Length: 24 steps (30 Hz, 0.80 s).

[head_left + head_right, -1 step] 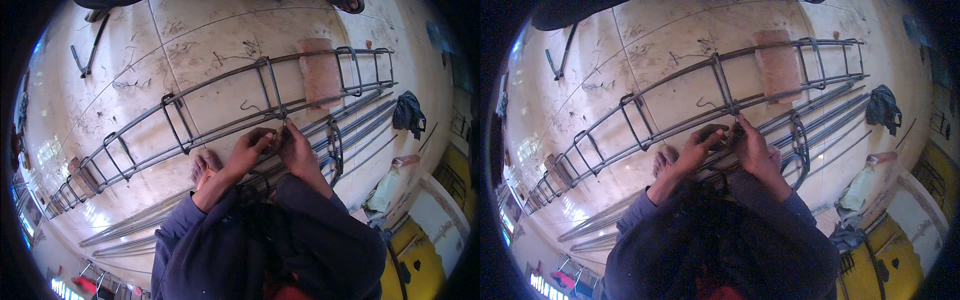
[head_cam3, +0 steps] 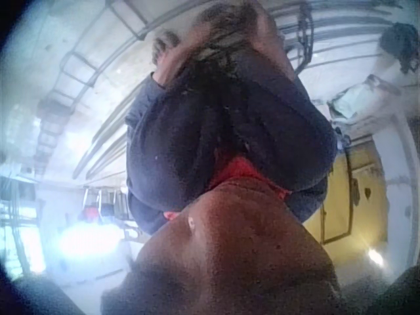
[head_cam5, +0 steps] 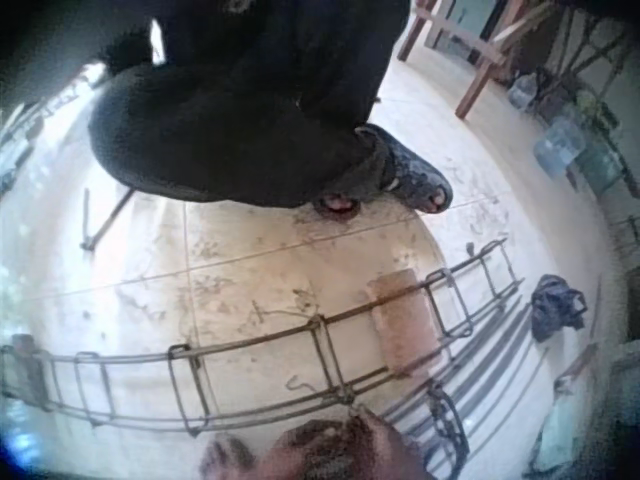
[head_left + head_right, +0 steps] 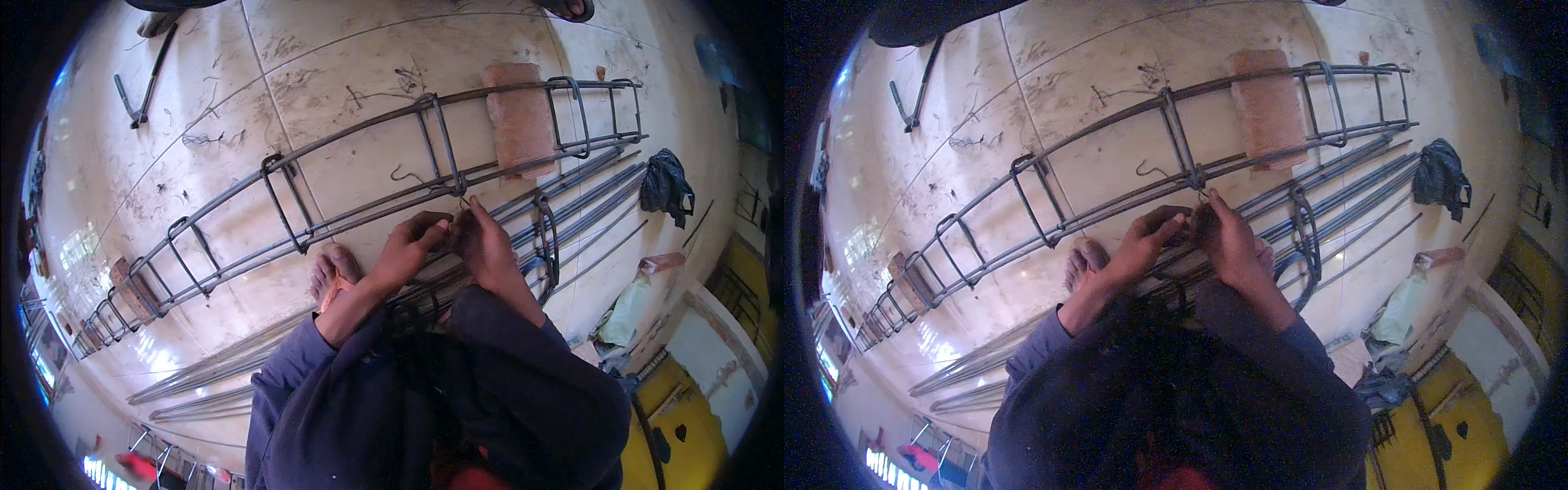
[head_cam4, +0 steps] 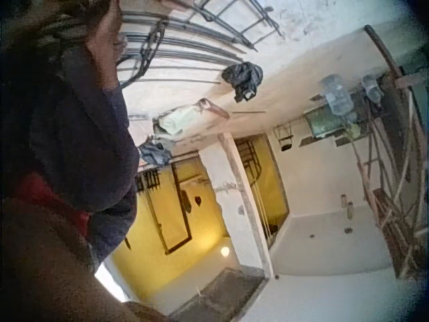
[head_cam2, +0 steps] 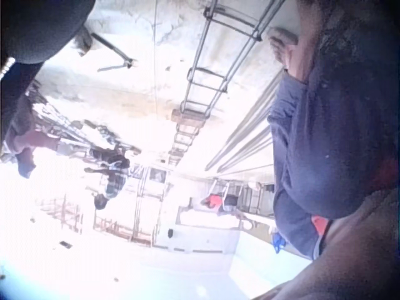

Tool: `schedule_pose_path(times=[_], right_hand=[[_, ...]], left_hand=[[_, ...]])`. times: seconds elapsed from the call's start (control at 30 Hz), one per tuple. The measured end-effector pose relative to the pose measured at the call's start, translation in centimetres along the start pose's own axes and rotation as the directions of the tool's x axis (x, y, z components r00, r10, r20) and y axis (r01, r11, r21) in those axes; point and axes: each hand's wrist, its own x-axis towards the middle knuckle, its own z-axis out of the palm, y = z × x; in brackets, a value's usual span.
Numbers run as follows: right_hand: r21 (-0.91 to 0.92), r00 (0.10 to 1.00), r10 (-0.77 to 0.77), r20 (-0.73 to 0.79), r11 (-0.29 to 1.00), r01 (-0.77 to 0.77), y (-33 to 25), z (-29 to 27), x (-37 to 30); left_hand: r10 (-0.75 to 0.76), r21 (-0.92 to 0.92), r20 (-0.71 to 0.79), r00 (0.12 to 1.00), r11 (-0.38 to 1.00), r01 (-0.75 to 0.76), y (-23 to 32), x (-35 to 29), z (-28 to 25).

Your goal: The person assembles a metal ladder-like frame on the floor by tying intersecting metal rods together with wire. They use pliers to twist and secure the wire at each junction point.

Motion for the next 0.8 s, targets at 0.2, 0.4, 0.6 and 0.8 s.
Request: schedule_pose_path(times=[0.2,0.4,0.6,0.8], right_hand=[[-0.789,0.855,-0.518,0.001,0.525,0.319,-2.1,-6.5,-3.1],[-0.908,0.547,-0.788,0.281,-0.403,-0.114,-4.5,-11.3,-3.5],[-0.991,0.751,-0.659,-0.030,-0.079,-0.109,-4.3,-14.4,-3.4],[-0.915,0.919,-0.391,-0.039,0.383,0.124,-5.7,-12.2,-6.0]], left_hand=[[0.049,-0.470,0.170,0.984,0.882,0.037,-2.6,3.1,2.1],[0.150,-0.545,0.360,0.921,0.835,0.077,-2.4,4.8,2.3],[0.145,0.034,0.259,0.955,0.987,-0.159,-1.2,3.7,1.1],[0.256,0.237,0.114,0.960,0.931,-0.277,-1.4,2.3,0.2]])
